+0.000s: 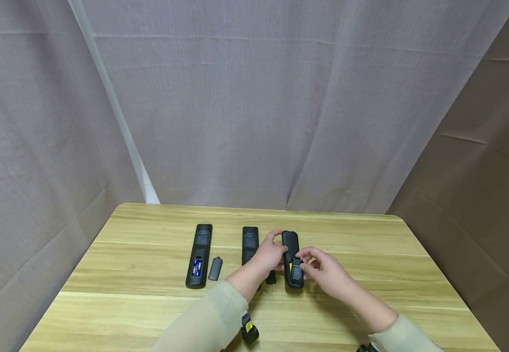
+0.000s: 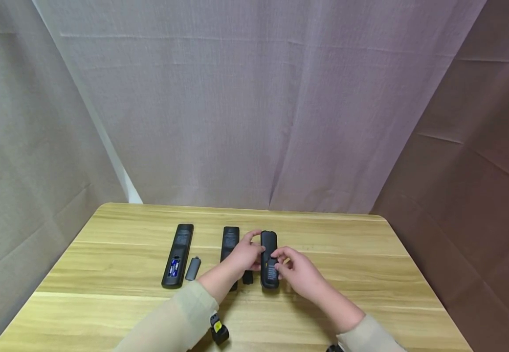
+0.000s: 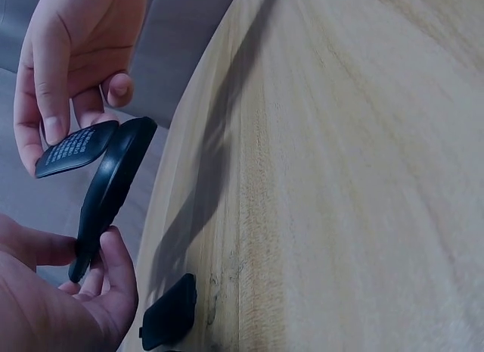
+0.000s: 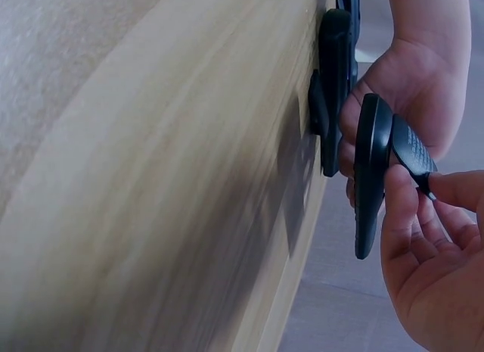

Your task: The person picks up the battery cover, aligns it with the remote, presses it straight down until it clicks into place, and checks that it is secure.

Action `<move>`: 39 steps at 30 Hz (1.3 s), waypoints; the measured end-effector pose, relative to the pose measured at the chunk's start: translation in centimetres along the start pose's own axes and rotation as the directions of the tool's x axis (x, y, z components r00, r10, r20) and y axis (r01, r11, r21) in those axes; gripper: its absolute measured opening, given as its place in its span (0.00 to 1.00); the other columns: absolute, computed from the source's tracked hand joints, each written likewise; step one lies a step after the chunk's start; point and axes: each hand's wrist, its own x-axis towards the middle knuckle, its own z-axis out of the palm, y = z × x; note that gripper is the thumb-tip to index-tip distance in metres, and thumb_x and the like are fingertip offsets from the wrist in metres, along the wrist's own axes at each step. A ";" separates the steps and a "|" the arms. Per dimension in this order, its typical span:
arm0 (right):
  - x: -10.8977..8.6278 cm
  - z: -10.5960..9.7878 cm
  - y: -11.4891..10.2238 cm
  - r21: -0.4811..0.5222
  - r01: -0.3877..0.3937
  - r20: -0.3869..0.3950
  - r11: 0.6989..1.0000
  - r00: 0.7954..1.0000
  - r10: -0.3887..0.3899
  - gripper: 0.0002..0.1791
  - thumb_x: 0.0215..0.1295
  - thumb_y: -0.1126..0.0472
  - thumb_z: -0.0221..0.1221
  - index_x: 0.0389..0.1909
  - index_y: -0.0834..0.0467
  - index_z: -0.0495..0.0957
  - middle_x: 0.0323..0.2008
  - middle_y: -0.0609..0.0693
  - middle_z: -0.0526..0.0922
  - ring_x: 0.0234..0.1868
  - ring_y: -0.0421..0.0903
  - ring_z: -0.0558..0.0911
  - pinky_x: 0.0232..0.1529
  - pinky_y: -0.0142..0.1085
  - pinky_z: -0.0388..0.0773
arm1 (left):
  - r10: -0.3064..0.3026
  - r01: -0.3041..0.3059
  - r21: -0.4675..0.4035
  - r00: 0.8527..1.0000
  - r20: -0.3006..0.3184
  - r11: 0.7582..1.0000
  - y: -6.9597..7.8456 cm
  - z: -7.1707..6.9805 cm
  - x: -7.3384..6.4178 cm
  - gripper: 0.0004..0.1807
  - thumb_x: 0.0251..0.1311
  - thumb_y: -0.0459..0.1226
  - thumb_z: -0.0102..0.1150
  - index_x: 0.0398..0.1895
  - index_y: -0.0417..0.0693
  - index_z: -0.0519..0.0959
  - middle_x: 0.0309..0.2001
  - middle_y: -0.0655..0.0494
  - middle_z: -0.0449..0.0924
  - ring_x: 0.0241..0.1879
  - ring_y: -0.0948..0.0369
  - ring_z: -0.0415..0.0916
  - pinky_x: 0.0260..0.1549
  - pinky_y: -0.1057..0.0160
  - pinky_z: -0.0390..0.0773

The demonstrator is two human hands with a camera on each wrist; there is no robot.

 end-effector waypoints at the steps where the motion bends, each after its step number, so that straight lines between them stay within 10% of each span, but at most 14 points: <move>1: 0.0 0.0 0.0 -0.003 0.000 0.000 1.000 1.000 0.000 0.12 0.70 0.67 0.58 0.52 0.59 0.76 0.40 0.54 0.76 0.34 0.55 0.83 0.28 0.46 0.82 | 0.003 -0.003 0.002 1.000 0.001 1.000 0.0 0.0 0.0 0.31 0.69 0.32 0.52 0.74 0.53 0.61 0.39 0.51 0.76 0.28 0.58 0.73 0.20 0.64 0.79; 39: 0.1 0.5 0.5 -0.062 0.037 0.016 0.997 0.999 -0.036 0.11 0.69 0.68 0.58 0.51 0.61 0.76 0.37 0.52 0.76 0.29 0.52 0.79 0.21 0.34 0.76 | 0.012 -0.013 0.012 0.999 0.045 1.000 0.0 -0.1 -0.7 0.31 0.70 0.32 0.51 0.75 0.54 0.60 0.45 0.52 0.78 0.28 0.58 0.74 0.23 0.61 0.81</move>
